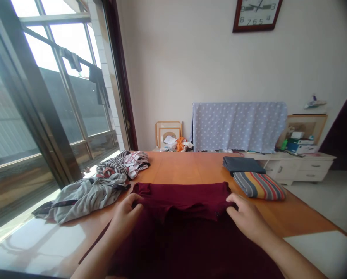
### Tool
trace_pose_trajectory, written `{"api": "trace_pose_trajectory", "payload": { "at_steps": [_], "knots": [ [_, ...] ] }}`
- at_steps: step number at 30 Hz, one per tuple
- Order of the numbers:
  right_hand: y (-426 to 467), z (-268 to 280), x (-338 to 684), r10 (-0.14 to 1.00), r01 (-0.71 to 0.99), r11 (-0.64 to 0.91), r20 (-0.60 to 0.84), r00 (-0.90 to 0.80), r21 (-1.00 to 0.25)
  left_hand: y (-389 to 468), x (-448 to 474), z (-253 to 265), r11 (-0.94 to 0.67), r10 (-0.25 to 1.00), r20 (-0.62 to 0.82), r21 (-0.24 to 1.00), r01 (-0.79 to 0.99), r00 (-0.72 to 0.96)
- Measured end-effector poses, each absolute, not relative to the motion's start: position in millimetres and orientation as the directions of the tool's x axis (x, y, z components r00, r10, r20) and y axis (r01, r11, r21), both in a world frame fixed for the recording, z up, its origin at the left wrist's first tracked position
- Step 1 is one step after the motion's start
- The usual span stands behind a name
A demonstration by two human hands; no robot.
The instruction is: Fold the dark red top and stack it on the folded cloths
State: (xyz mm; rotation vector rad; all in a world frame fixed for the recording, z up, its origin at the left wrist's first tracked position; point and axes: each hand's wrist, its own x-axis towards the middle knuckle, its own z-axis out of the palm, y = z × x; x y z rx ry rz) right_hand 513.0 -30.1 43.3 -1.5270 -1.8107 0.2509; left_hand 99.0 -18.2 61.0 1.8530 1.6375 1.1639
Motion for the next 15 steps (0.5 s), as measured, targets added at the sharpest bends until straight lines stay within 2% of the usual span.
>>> {"api": "trace_pose_trajectory", "payload": {
  "at_steps": [4,12,15],
  "knots": [
    [-82,29,513,0.925,0.77,0.24,0.38,0.004,-0.591,-71,91,42,-0.197,0.948,0.314,0.72,0.665,-0.059],
    [-125,15,510,0.947,0.803,0.259,0.304,-0.102,-0.536,-103,82,16,-0.231,0.896,0.441,0.358,0.905,0.054],
    [-128,20,511,0.938,0.792,0.282,0.33,-0.108,-0.542,-109,80,18,-0.205,0.89,0.455,0.333,0.92,0.034]
  ]
}}
